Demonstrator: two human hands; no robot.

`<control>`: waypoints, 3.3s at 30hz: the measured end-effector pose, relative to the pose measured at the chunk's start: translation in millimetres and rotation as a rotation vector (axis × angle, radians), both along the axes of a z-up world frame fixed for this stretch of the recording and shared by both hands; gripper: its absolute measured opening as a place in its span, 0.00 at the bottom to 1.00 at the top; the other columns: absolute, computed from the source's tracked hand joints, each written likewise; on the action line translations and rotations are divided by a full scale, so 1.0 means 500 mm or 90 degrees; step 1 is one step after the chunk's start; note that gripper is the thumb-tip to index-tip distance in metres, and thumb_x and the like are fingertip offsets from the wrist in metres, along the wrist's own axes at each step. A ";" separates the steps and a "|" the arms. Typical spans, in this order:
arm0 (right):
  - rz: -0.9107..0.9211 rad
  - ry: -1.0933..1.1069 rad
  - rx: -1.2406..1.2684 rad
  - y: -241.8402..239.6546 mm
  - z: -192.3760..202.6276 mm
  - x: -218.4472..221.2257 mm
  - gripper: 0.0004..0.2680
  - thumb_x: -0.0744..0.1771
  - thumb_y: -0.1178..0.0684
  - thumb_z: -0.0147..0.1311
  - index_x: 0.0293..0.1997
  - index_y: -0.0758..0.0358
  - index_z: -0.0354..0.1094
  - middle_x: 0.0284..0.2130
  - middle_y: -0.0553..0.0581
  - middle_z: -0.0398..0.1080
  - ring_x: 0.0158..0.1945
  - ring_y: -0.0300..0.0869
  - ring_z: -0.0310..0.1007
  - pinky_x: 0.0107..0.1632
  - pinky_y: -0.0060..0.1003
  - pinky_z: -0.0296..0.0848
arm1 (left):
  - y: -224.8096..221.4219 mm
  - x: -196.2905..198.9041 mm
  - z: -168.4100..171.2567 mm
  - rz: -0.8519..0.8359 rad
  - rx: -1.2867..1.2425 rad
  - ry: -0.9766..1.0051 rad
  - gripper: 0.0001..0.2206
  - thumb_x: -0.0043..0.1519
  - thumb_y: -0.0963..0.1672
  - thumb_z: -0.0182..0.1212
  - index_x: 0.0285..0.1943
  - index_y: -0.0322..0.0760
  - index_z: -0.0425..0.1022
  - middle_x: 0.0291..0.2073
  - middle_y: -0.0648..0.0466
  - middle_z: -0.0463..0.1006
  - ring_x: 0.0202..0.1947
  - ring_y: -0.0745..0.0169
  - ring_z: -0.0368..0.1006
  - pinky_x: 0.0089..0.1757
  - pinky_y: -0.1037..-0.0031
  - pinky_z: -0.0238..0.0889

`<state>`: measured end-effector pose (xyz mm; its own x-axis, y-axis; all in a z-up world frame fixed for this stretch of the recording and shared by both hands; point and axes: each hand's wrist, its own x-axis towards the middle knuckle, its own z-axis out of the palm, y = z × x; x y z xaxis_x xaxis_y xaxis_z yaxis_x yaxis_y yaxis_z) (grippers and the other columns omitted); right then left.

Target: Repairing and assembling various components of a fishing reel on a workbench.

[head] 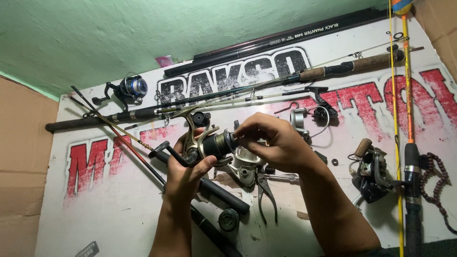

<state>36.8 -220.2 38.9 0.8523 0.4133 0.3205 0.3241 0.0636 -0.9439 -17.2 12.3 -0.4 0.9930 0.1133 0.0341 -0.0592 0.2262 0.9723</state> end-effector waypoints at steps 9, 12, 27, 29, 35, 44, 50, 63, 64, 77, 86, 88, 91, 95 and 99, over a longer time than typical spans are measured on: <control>-0.046 -0.144 -0.213 -0.003 -0.024 0.002 0.09 0.64 0.61 0.62 0.48 0.64 0.72 0.39 0.61 0.74 0.39 0.50 0.78 0.43 0.42 0.79 | 0.001 -0.022 0.016 0.052 0.010 0.006 0.32 0.48 0.40 0.75 0.63 0.26 0.68 0.51 0.39 0.77 0.50 0.53 0.76 0.52 0.64 0.74; 0.023 -0.133 -0.543 0.002 -0.036 -0.012 0.17 0.63 0.52 0.65 0.55 0.65 0.70 0.46 0.72 0.72 0.50 0.61 0.75 0.50 0.53 0.75 | 0.011 -0.037 0.024 0.086 -0.022 0.009 0.32 0.49 0.40 0.74 0.65 0.26 0.66 0.51 0.40 0.75 0.50 0.54 0.76 0.52 0.65 0.74; -0.026 -0.197 -0.825 0.013 -0.147 -0.075 0.17 0.61 0.54 0.63 0.54 0.51 0.66 0.53 0.56 0.66 0.57 0.55 0.68 0.61 0.57 0.61 | 0.029 -0.084 0.013 0.080 0.011 0.004 0.32 0.50 0.41 0.73 0.65 0.27 0.66 0.51 0.41 0.73 0.50 0.54 0.74 0.53 0.63 0.73; -0.049 -0.194 -0.837 -0.008 -0.148 -0.066 0.16 0.61 0.55 0.63 0.53 0.51 0.66 0.50 0.55 0.67 0.56 0.53 0.68 0.60 0.57 0.62 | 0.030 -0.085 0.003 0.080 0.011 -0.002 0.32 0.50 0.40 0.73 0.65 0.27 0.67 0.50 0.40 0.73 0.50 0.54 0.75 0.53 0.63 0.73; -0.091 -0.197 -0.833 -0.054 -0.178 -0.052 0.15 0.60 0.59 0.62 0.50 0.52 0.69 0.46 0.54 0.70 0.52 0.51 0.71 0.56 0.52 0.66 | 0.018 -0.094 0.009 0.083 0.015 0.003 0.31 0.50 0.40 0.73 0.64 0.27 0.68 0.50 0.41 0.74 0.50 0.54 0.75 0.52 0.63 0.73; -0.177 -0.194 -0.828 -0.093 -0.173 -0.056 0.12 0.61 0.60 0.58 0.47 0.50 0.69 0.52 0.54 0.66 0.58 0.52 0.68 0.59 0.54 0.63 | 0.024 -0.086 0.004 0.089 -0.006 -0.017 0.31 0.50 0.39 0.73 0.64 0.27 0.67 0.49 0.40 0.73 0.49 0.53 0.76 0.51 0.63 0.75; -0.001 -0.140 -0.636 0.056 -0.132 -0.142 0.10 0.65 0.49 0.57 0.49 0.55 0.69 0.37 0.59 0.72 0.44 0.55 0.76 0.45 0.51 0.74 | 0.040 -0.093 0.011 0.104 -0.024 -0.029 0.31 0.51 0.40 0.72 0.64 0.26 0.65 0.50 0.40 0.73 0.49 0.52 0.76 0.51 0.63 0.75; 0.198 -0.017 -0.588 0.235 -0.157 -0.155 0.15 0.66 0.47 0.55 0.53 0.64 0.60 0.38 0.68 0.74 0.43 0.65 0.78 0.41 0.60 0.77 | 0.090 -0.128 0.001 0.175 -0.027 -0.017 0.30 0.50 0.39 0.76 0.62 0.25 0.69 0.47 0.44 0.77 0.46 0.58 0.77 0.49 0.67 0.75; 0.202 -0.025 -0.588 0.246 -0.167 -0.152 0.15 0.66 0.47 0.55 0.53 0.64 0.60 0.38 0.68 0.74 0.43 0.65 0.78 0.41 0.60 0.77 | 0.099 -0.130 -0.003 0.182 -0.026 -0.022 0.30 0.50 0.39 0.76 0.62 0.25 0.69 0.47 0.44 0.77 0.46 0.58 0.77 0.49 0.67 0.75; 0.180 -0.131 -0.526 0.337 -0.210 -0.158 0.16 0.65 0.48 0.57 0.53 0.64 0.57 0.38 0.69 0.72 0.43 0.65 0.77 0.42 0.56 0.77 | 0.140 -0.131 -0.005 0.236 -0.062 -0.041 0.28 0.50 0.37 0.76 0.61 0.26 0.70 0.45 0.45 0.79 0.45 0.58 0.79 0.46 0.68 0.77; 0.055 -0.295 -0.580 0.311 -0.186 -0.159 0.15 0.61 0.46 0.62 0.47 0.59 0.64 0.34 0.59 0.68 0.40 0.56 0.74 0.37 0.48 0.75 | 0.143 -0.124 -0.009 0.248 -0.035 -0.070 0.28 0.50 0.37 0.76 0.60 0.26 0.70 0.44 0.44 0.79 0.46 0.58 0.78 0.49 0.67 0.76; 0.075 -0.338 -0.589 0.321 -0.170 -0.189 0.15 0.60 0.45 0.62 0.46 0.57 0.66 0.34 0.56 0.68 0.39 0.53 0.74 0.37 0.45 0.74 | 0.143 -0.126 -0.005 0.250 -0.030 -0.071 0.29 0.49 0.37 0.76 0.60 0.26 0.70 0.44 0.44 0.79 0.46 0.58 0.78 0.49 0.66 0.76; 0.133 -0.333 -0.654 0.350 -0.177 -0.224 0.15 0.63 0.35 0.55 0.36 0.55 0.73 0.35 0.56 0.70 0.41 0.52 0.68 0.44 0.47 0.61 | 0.137 -0.124 0.012 0.238 -0.037 -0.092 0.29 0.50 0.38 0.76 0.60 0.27 0.69 0.44 0.45 0.78 0.46 0.59 0.78 0.49 0.68 0.75; 0.121 -0.359 -0.675 0.411 -0.253 -0.241 0.14 0.61 0.36 0.53 0.32 0.56 0.74 0.28 0.56 0.71 0.37 0.52 0.68 0.43 0.50 0.56 | 0.132 -0.130 0.035 0.242 -0.019 -0.113 0.28 0.49 0.37 0.76 0.60 0.27 0.70 0.44 0.45 0.78 0.47 0.60 0.77 0.49 0.68 0.75; 0.160 -0.272 -0.618 0.454 -0.251 -0.266 0.11 0.62 0.46 0.50 0.31 0.64 0.74 0.28 0.62 0.73 0.39 0.57 0.69 0.45 0.56 0.58 | 0.150 -0.135 0.024 0.247 -0.013 -0.129 0.29 0.49 0.37 0.76 0.60 0.27 0.70 0.45 0.44 0.78 0.48 0.58 0.77 0.50 0.67 0.75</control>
